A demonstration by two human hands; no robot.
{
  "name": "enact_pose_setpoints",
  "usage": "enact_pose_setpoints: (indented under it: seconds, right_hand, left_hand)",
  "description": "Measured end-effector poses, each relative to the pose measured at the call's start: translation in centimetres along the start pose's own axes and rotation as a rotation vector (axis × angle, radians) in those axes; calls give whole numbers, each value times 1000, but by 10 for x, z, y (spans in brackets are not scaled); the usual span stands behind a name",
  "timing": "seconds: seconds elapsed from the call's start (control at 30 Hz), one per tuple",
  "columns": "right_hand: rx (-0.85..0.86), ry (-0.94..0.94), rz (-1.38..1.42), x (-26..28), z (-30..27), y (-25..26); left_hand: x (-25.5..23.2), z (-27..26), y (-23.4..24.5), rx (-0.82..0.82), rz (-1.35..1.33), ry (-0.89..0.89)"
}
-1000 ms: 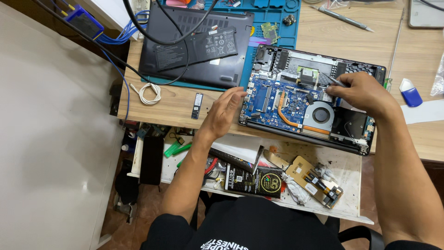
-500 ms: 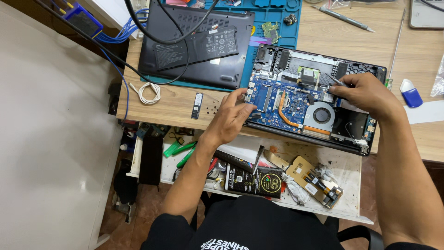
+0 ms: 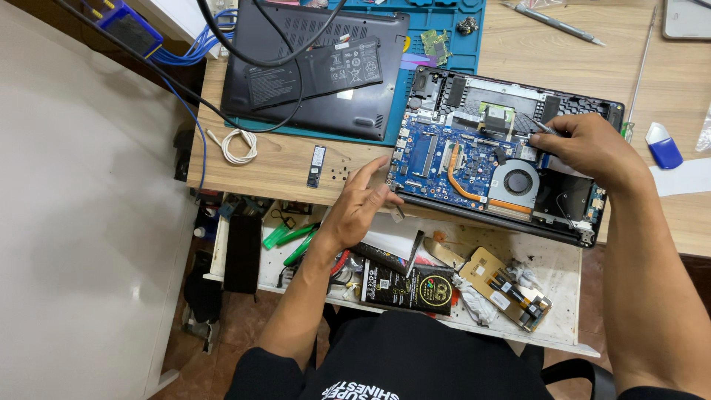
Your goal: The person uses a screwdriver to remove screws from a disassembled laptop motherboard and cooling system. They lift the motherboard out of the laptop chassis and place it on the workbench, then proceed to unscrew components from the empty chassis.
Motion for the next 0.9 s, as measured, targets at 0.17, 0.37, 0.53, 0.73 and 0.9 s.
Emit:
enact_pose_setpoints:
  seconds: [0.17, 0.37, 0.53, 0.73, 0.9]
  right_hand:
    - [8, -2, -20, 1, 0, 0]
    - [-15, -15, -9, -1, 0, -2]
    - [-12, -22, 19, 4, -5, -1]
    - [-21, -30, 11, -1, 1, -3]
    - [-55, -18, -7, -1, 0, -4]
  left_hand:
    - [5, -3, 0, 17, -15, 13]
    - [6, -4, 0, 19, -50, 8]
    - [4, -5, 0, 11, -80, 24]
    - [6, -6, -2, 6, -84, 7]
    - [8, -5, -3, 5, -55, 0]
Point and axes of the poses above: each hand's wrist, its own z-axis towards the middle knuckle, its own y-axis out of the back of the hand, x = y × z, the point moved 2 cm from there along z, towards the middle knuckle, and after that the axes turned 8 degrees about -y, right-handed, at the moved point
